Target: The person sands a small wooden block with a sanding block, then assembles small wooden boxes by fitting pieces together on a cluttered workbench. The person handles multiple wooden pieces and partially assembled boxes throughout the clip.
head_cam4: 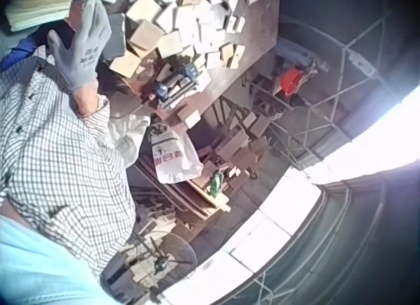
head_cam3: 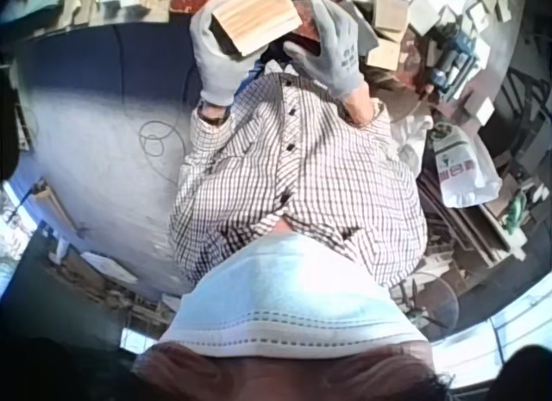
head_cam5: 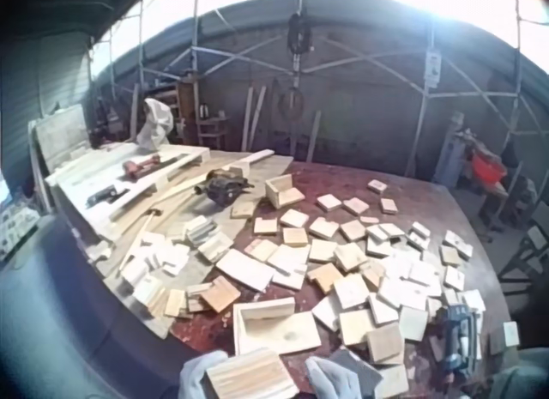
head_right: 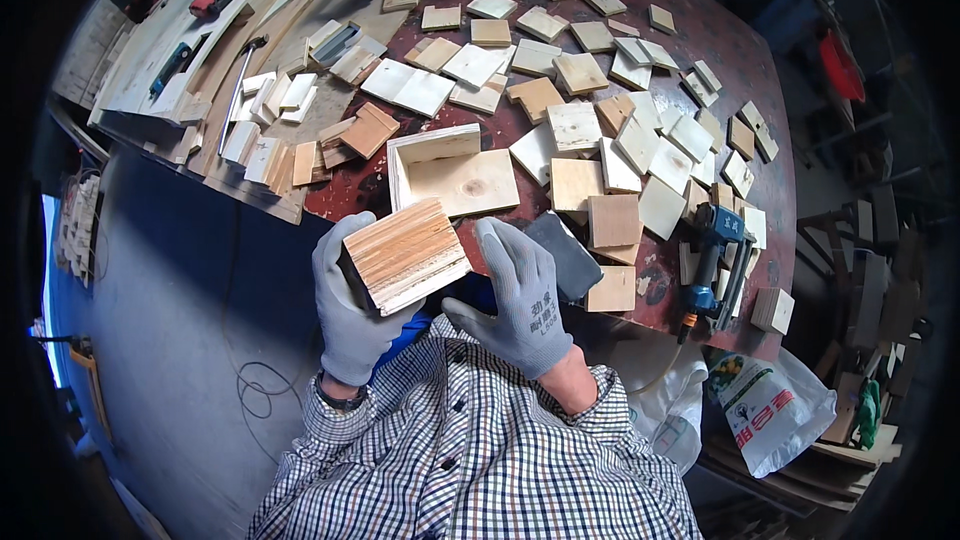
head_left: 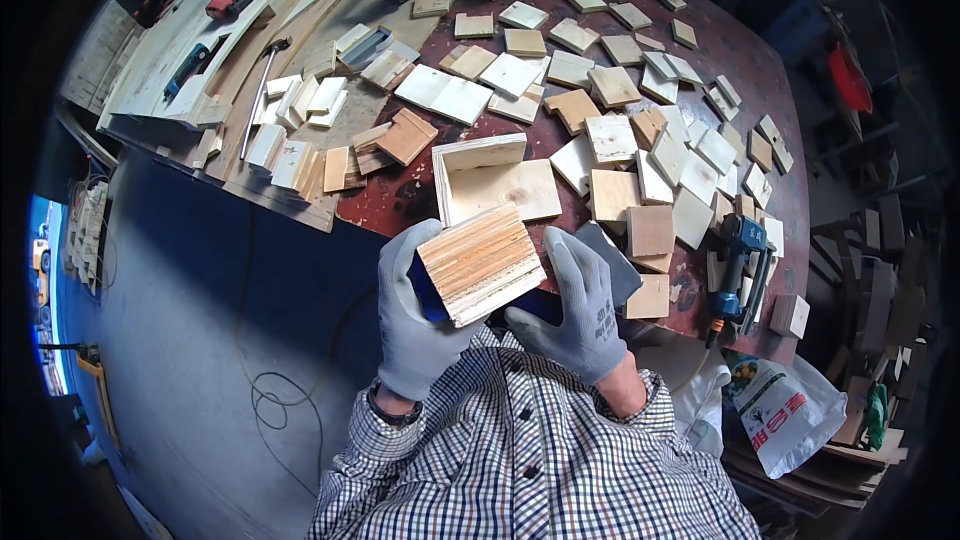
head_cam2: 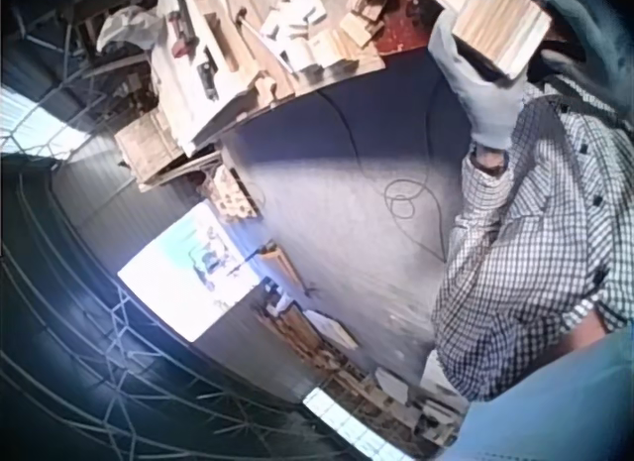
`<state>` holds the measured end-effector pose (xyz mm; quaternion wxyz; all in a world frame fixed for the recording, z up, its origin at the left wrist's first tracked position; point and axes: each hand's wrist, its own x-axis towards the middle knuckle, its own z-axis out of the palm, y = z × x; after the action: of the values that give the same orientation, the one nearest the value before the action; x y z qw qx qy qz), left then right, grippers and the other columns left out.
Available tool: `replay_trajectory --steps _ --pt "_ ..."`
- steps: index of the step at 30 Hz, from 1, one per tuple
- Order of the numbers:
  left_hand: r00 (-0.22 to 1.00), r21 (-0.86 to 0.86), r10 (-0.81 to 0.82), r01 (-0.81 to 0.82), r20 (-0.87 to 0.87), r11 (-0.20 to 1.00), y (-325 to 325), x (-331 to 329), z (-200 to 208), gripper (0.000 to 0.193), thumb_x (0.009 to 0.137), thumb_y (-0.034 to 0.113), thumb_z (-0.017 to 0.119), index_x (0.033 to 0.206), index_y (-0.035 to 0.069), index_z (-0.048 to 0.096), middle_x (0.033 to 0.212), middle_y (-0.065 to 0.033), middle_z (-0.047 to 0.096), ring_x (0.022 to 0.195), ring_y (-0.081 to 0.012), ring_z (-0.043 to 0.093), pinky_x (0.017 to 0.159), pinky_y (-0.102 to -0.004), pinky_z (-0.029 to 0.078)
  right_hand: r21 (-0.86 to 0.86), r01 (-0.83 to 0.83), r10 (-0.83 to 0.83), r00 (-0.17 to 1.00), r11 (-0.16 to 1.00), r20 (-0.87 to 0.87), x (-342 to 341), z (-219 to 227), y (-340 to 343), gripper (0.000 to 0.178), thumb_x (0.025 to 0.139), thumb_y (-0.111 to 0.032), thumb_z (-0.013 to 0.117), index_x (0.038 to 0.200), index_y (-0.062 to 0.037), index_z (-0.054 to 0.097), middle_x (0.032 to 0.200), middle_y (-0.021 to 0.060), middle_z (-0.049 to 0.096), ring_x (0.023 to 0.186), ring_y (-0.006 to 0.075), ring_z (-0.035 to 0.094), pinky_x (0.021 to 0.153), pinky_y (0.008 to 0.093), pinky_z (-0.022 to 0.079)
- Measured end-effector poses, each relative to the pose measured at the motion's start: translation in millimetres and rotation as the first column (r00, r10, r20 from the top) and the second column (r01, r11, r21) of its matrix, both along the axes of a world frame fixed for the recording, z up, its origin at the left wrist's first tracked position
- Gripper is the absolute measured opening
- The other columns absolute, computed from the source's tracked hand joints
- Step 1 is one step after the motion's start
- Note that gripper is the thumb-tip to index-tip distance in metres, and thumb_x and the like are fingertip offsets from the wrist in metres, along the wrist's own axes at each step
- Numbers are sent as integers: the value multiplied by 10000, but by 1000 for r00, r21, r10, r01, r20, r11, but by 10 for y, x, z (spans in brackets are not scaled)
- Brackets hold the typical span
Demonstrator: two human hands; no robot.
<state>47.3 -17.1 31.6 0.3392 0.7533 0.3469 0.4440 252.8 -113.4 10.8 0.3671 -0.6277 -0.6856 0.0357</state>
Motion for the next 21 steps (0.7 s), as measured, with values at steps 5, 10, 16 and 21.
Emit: replay_trajectory --steps 5,10,16,21 --pt "988 -225 -110 132 108 965 -35 41 53 1054 689 144 959 1564 1 390 1463 -142 532 1352 -259 573 1144 -399 496 45 -104 108 989 994 -100 -62 -18 68 1101 754 -383 960 1586 20 363 1532 245 513 1357 415 552 1120 515 457" --pt "987 -349 -103 141 126 926 -26 68 28 1087 726 205 936 1610 -26 347 1528 -169 498 1398 -257 541 1171 -393 468 -102 -139 92 924 985 -370 -91 -42 4 1106 781 -377 950 1597 43 333 1536 265 504 1379 424 540 1167 509 438" --pt "988 -372 -116 147 104 916 81 88 -72 794 969 292 780 1599 -7 400 1518 -160 522 1407 -249 522 1193 -388 432 -208 -175 46 859 962 -510 -88 22 13 947 886 -355 840 1595 60 370 1467 263 544 1326 403 572 1139 464 457" --pt "972 -428 -113 193 206 883 136 25 -152 468 1149 297 509 1494 -19 499 1456 -136 571 1337 -214 563 1159 -326 430 -202 -192 71 870 960 -488 9 88 23 733 1046 -341 624 1606 66 385 1361 229 588 1244 312 587 1071 370 467"
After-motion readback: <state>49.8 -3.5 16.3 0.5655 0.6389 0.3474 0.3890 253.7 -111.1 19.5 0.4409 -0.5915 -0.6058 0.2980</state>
